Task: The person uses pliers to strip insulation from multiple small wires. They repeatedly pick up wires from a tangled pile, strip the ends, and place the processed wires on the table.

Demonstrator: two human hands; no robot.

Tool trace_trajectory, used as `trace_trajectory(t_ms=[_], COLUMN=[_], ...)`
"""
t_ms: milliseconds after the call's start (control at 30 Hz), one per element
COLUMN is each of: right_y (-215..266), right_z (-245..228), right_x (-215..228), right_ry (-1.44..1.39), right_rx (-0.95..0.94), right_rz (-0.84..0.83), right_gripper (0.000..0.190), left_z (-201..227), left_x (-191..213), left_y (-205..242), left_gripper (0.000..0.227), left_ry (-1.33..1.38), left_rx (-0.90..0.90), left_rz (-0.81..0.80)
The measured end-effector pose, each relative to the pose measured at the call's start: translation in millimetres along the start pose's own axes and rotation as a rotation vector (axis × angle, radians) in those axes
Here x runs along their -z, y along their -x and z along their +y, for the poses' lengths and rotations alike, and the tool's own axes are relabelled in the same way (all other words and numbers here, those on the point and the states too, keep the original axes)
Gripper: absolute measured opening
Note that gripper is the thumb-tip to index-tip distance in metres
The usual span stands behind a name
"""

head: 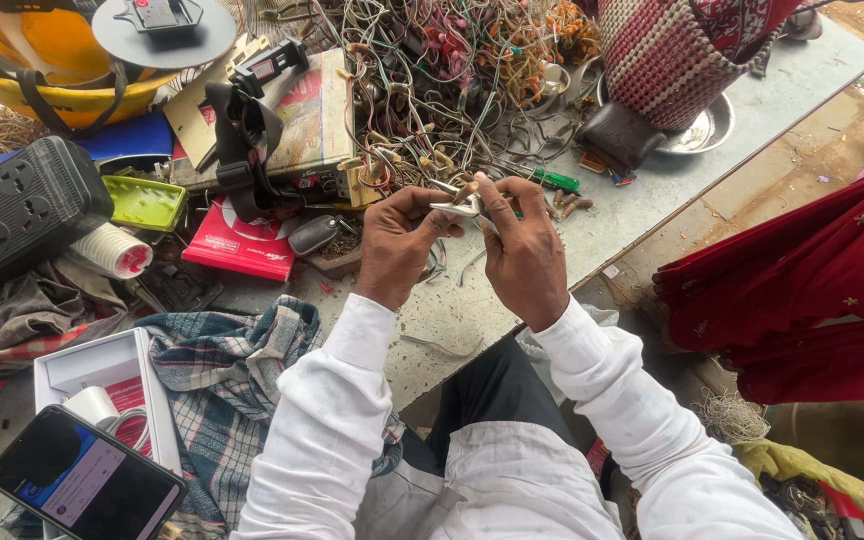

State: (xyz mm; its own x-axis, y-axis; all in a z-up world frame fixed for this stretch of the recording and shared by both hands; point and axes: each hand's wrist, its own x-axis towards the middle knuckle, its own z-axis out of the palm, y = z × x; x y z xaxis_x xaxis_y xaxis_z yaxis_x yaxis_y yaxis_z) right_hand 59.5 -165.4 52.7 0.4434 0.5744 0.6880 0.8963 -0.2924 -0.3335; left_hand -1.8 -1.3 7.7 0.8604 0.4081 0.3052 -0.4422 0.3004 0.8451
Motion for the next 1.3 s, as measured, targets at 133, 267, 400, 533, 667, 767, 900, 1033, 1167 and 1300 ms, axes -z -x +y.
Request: trace_trajectory(t_ms=[133, 267, 400, 533, 667, 767, 900, 1033, 1167, 1300], right_y=[3, 7, 12, 14, 16, 16, 19, 21, 16, 13], right_z=[-3, -6, -11, -13, -9, -6, 4, 19, 33, 37], right_x=[1, 2, 0, -2, -3, -6, -13, -19, -25, -28], right_ry=[-0.029, -0.008, 0.112, 0.13, 0.153, 0.099, -0.005, -0.054, -0.322, -0.736], right_rx=[-0.01, -0.026, 0.002, -0.001, -0.007, -0.093, -0.124, -0.191, -0.347, -0.634], right_rz=[-0.009, -0.016, 0.011, 0.006, 0.022, -0.009, 0.002, -0.075, -0.2, -0.352], right_gripper=[0.054, 0.052, 0.053, 0.051, 0.048, 0.041, 0.027, 0.015, 0.021, 0.027], left_z=[-3, -7, -9, -11, -15, -14, -11, -12, -14, -14], left_x=[3, 4, 4, 4, 2, 1, -1, 2, 7, 11], left_y=[-1, -4, -5, -8, -9, -8, -10, -9, -13, -11], left_gripper=[0.016, 0.017, 0.016, 0.013, 0.01, 0.011, 0.014, 0.018, 0.019, 0.017], left_ry=[-0.014, -0.045, -0.091, -0.08, -0.072, -0.104, -0.172, -0.247, -0.283, -0.328], left_rx=[-0.006, 0.01, 0.013, 0.007, -0.034, -0.059, -0.069, -0.01, -0.007, 0.001], left_rz=[-0.036, -0.053, -0.052, -0.057, -0.093, -0.098, -0.076, -0.056, -0.052, -0.013])
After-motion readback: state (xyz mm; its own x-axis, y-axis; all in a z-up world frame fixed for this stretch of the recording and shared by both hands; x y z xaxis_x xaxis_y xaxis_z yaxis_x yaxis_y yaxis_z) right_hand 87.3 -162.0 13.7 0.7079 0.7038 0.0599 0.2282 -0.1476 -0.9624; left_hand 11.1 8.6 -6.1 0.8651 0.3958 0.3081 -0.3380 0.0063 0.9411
